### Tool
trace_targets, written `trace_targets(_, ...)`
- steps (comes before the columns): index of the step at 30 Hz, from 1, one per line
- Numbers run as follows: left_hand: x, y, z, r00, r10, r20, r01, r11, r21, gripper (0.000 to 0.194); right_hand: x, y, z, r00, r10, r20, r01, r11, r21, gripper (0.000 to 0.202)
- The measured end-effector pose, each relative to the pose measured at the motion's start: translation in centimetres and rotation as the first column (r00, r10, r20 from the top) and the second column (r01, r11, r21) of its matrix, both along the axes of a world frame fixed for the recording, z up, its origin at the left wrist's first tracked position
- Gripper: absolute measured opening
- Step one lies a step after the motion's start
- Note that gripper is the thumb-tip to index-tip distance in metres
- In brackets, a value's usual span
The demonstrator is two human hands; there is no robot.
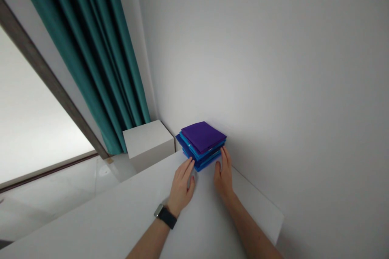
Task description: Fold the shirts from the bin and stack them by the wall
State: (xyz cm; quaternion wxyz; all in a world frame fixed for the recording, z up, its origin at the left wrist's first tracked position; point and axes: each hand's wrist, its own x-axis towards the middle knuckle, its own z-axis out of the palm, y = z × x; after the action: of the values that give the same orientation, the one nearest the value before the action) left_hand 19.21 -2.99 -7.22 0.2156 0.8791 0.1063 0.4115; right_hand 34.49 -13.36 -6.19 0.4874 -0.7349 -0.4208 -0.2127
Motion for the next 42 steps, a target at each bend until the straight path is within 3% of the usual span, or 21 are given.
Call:
trace_targets(4,0.1,0.1,-0.2,1.0,0.03,0.006,-0.03,1.0,0.003,0.058,2.1,0.7,3.8,0.988,0.067,0.137,-0.058,0.996,-0.069,0.048)
trace_targets(6,0.1,0.1,-0.3,0.999,0.04,0.014,-0.04,0.999,0.009,0.058,3.3,1.9,6.6,0.966,0.143,0.217,-0.099,0.974,-0.202,0.046)
trace_targets(9,0.2,0.2,-0.4,0.999,0.036,0.014,-0.037,0.999,0.016,0.059,4.6,4.7,10.3,0.915,0.306,0.264,-0.15,0.864,-0.48,0.046)
trace_targets(12,0.1,0.2,-0.4,0.999,0.032,0.003,-0.032,0.999,0.007,0.06,5.4,7.6,12.1,0.885,0.406,0.227,-0.171,0.737,-0.654,0.049)
trace_targets(16,0.0,0.1,-0.3,1.0,0.022,-0.016,-0.023,1.0,-0.013,0.06,5.7,9.5,11.5,0.889,0.432,0.15,-0.166,0.611,-0.774,0.056)
trace_targets(19,0.0,0.0,-0.1,0.999,0.022,-0.03,-0.022,0.999,-0.023,0.06,5.8,9.6,10.6,0.896,0.432,0.105,-0.181,0.57,-0.802,0.058)
trace_targets(29,0.0,0.0,0.0,0.999,0.031,-0.032,-0.031,0.999,-0.019,0.059,4.4,9.3,10.7,0.872,0.466,0.149,-0.213,0.636,-0.742,0.056)
trace_targets(38,0.0,0.0,-0.3,0.999,0.018,-0.039,-0.018,1.0,-0.014,0.059,9.5,6.5,9.7,0.896,0.424,0.129,-0.239,0.708,-0.664,0.057)
trace_targets(42,0.0,0.0,-0.2,0.999,0.017,-0.027,-0.017,1.0,-0.012,0.059,9.6,5.8,10.1,0.897,0.414,0.156,-0.22,0.723,-0.655,0.057)
